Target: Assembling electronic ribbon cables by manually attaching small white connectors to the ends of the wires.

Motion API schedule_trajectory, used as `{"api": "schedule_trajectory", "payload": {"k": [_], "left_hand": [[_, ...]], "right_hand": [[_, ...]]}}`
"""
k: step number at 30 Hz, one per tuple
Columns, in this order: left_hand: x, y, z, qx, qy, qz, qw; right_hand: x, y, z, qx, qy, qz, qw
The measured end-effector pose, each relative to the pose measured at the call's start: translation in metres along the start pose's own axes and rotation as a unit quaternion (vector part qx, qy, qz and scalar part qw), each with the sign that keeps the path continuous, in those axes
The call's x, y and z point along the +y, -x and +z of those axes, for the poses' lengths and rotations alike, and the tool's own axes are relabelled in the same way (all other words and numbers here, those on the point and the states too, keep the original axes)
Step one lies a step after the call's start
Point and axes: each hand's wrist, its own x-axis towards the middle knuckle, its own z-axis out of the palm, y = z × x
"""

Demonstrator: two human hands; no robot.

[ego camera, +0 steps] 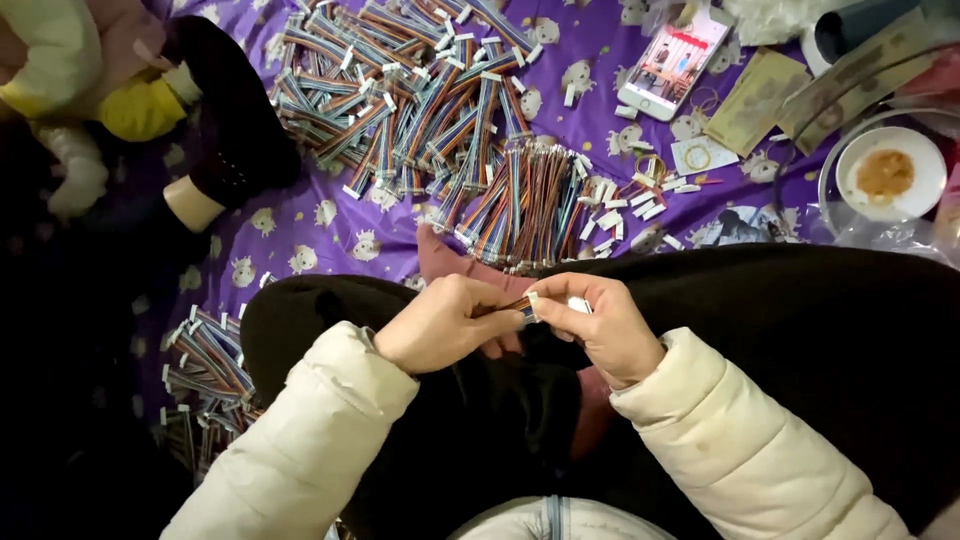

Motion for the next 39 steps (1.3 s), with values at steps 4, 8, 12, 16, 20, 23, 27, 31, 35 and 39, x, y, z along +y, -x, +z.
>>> {"api": "schedule_trajectory", "payload": {"k": [4, 8, 12, 16, 20, 23, 27, 31, 35, 39], "left_hand": [[0.003, 0.001, 0.003, 0.012, -0.033, -0.006, 0.999], [-0.001, -0.005, 0.013, 0.064, -0.102, -0.022, 0.992], [-0.003, -0.007, 0.02, 0.079, -0.103, -0.027, 0.991], [0.001, -0.004, 0.018, 0.065, -0.051, -0.053, 0.995], [-0.001, 0.002, 0.003, 0.021, -0.025, -0.044, 0.999], [-0.002, -0.002, 0.002, 0.021, -0.061, -0.041, 0.997], [-0.008, -0.011, 0.009, 0.046, -0.116, -0.043, 0.991], [-0.019, -0.015, 0.015, 0.053, -0.099, -0.059, 0.992], [-0.016, -0.028, -0.002, -0.011, -0.09, -0.065, 0.994], [-0.054, -0.098, -0.081, 0.151, -0.347, -0.026, 0.925]], "right_hand": [[0.003, 0.003, 0.008, 0.011, -0.022, 0.011, 1.0], [0.011, 0.005, 0.009, 0.051, -0.045, 0.0, 0.998], [0.013, 0.004, 0.006, 0.055, -0.054, 0.012, 0.997], [0.01, 0.0, 0.001, 0.051, -0.074, 0.044, 0.995], [0.009, -0.002, 0.001, 0.047, -0.08, 0.065, 0.994], [0.01, -0.003, 0.004, 0.059, -0.078, 0.068, 0.993], [0.01, 0.001, 0.008, 0.08, -0.078, 0.063, 0.992], [0.016, 0.0, 0.006, 0.092, -0.076, 0.069, 0.99], [0.016, -0.009, 0.003, 0.081, -0.043, 0.089, 0.992], [0.018, -0.022, -0.008, 0.132, -0.043, 0.093, 0.986]]}}
